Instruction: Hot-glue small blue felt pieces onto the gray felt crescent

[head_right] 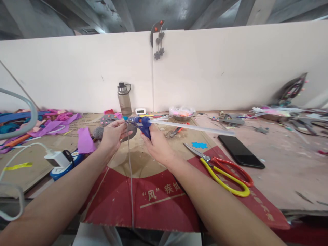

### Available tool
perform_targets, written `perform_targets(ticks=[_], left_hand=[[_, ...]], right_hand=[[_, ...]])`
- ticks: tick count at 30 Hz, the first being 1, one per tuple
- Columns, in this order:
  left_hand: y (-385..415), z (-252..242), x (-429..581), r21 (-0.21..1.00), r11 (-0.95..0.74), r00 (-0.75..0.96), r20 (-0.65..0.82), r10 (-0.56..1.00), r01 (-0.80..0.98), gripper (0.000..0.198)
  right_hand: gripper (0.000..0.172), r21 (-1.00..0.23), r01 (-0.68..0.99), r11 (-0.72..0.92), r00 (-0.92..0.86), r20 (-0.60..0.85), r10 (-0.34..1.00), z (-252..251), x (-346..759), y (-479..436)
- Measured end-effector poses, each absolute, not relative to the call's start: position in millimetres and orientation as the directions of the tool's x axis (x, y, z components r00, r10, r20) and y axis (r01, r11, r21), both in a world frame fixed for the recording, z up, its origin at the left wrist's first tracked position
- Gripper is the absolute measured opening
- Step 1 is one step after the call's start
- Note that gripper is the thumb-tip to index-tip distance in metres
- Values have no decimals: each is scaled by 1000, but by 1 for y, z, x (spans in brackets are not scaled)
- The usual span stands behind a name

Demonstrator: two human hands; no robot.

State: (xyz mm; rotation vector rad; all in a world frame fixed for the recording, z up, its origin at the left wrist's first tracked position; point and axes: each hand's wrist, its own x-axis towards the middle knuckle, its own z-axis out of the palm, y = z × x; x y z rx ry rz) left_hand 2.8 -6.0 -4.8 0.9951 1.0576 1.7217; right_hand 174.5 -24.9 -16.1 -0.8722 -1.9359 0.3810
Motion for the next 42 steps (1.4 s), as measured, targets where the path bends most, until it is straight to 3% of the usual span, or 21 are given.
perform_targets(ticks=[34, 42], left_hand=[[-6, -5, 2, 928, -277, -327, 189, 926, -249, 24], [-5, -5, 1, 928, -280, -323, 194, 926, -244, 25]], right_hand=[[36, -608, 406, 683, -266, 636, 724, -17, 177, -25], [31, -615, 406, 677, -268, 628, 731, -15, 174, -27]])
